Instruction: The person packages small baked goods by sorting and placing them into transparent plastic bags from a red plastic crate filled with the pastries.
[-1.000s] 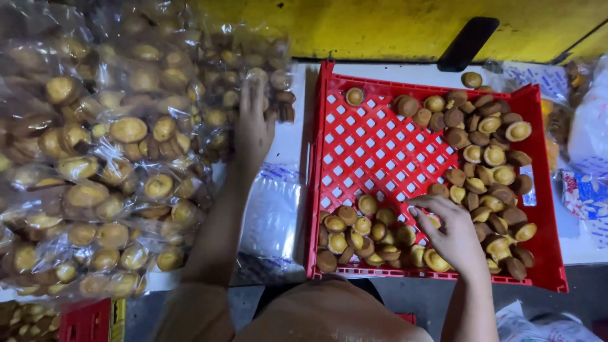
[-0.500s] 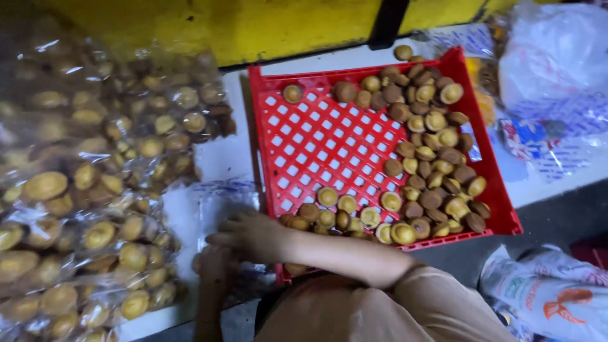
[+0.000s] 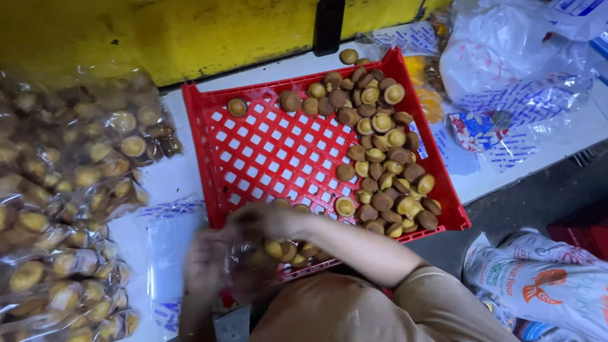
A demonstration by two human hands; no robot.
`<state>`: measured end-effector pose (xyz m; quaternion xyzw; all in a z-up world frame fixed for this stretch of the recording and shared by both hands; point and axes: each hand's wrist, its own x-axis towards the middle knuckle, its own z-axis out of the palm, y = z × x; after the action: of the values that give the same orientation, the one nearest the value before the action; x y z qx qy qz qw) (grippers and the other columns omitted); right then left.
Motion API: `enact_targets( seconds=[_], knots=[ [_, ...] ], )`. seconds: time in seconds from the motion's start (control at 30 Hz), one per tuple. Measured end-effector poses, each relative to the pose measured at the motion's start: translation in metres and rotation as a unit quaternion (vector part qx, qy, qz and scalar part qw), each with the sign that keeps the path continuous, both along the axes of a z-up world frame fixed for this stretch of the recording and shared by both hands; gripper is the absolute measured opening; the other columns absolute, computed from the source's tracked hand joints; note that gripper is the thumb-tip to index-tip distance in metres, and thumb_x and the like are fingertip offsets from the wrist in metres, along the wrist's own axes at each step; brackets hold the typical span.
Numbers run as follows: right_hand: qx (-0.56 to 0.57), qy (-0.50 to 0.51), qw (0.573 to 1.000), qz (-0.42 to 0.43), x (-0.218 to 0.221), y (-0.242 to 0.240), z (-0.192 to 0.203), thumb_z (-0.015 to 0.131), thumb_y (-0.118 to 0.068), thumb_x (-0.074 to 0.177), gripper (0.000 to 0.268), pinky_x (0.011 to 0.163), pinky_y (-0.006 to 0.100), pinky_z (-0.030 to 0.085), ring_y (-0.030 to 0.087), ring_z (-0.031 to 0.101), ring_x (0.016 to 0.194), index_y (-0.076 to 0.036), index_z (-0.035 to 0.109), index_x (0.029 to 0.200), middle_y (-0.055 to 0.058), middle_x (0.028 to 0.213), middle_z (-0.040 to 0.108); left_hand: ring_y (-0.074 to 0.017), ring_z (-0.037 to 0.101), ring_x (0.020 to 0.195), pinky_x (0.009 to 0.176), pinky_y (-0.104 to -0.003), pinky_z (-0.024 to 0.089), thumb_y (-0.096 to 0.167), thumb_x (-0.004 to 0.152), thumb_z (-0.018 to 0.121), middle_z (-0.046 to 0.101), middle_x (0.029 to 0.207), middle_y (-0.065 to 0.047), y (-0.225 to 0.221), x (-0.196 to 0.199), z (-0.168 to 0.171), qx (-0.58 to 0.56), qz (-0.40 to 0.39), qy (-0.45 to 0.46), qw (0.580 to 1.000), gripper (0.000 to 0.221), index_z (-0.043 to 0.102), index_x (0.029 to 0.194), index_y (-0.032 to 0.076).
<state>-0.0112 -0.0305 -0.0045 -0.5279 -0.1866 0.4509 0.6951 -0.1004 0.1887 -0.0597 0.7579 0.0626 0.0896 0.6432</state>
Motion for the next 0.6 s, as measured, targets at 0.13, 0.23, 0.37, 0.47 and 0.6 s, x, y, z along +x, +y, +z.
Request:
enact_targets(
  seconds=[0.13, 0.23, 0.37, 0.47, 0.6],
  knots=[
    [0.012, -0.187, 0.976, -0.107, 0.01, -0.119, -0.033, 0.049, -0.01, 0.105, 0.014, 0.072, 0.023, 0.059, 0.013, 0.062, 0.079, -0.01, 0.06, 0.097, 0.002, 0.088, 0.061, -0.0133, 0.068, 0.082, 0.072, -0.028, 0.053, 0.036, 0.098, 0.051, 0.074, 0.086, -0.002, -0.048, 0.027, 0.026, 0.039, -0.265, 0.149, 0.952, 0.039, 0.075, 0.089, 0.007],
    [-0.123, -0.286, 0.949, -0.057, 0.002, -0.163, 0.001, 0.056, -0.019, 0.103, 0.013, 0.077, 0.026, 0.056, 0.011, 0.061, 0.079, -0.014, 0.064, 0.094, -0.002, 0.087, 0.062, -0.0166, 0.072, 0.098, 0.087, -0.031, 0.054, 0.025, 0.096, 0.055, 0.077, 0.104, -0.001, -0.088, 0.042, 0.037, 0.19, -0.198, 0.189, 0.943, 0.026, 0.078, 0.099, 0.015],
    [-0.486, -0.365, 0.745, -0.274, 0.052, -0.224, -0.031, 0.084, -0.038, 0.08, 0.039, 0.084, 0.042, 0.055, 0.029, 0.07, 0.099, -0.015, 0.075, 0.11, 0.009, 0.108, 0.071, -0.0083, 0.074, 0.112, 0.094, -0.024, 0.056, -0.001, 0.081, 0.058, 0.079, 0.12, 0.01, -0.127, 0.04, 0.065, 0.218, -0.188, 0.141, 0.947, 0.044, 0.085, 0.103, 0.024],
    [-0.728, -0.453, 0.453, -0.244, 0.092, -0.301, -0.114, 0.086, -0.045, 0.069, 0.053, 0.076, 0.05, 0.052, 0.036, 0.062, 0.095, -0.01, 0.069, 0.105, 0.012, 0.101, 0.071, -0.0116, 0.078, 0.1, 0.09, -0.026, 0.059, 0.012, 0.085, 0.064, 0.085, 0.104, 0.006, -0.132, 0.038, 0.059, 0.207, -0.171, 0.242, 0.932, 0.027, 0.086, 0.1, 0.018],
    [-0.606, -0.462, 0.575, -0.299, 0.091, -0.325, -0.085, 0.063, -0.02, 0.072, 0.015, 0.064, 0.054, 0.049, 0.043, 0.065, 0.078, -0.006, 0.06, 0.078, 0.017, 0.079, 0.068, -0.0159, 0.078, 0.094, 0.077, -0.029, 0.063, 0.006, 0.085, 0.065, 0.081, 0.117, 0.002, -0.127, 0.025, 0.059, 0.201, -0.13, 0.227, 0.944, 0.025, 0.084, 0.101, 0.014]
  ],
)
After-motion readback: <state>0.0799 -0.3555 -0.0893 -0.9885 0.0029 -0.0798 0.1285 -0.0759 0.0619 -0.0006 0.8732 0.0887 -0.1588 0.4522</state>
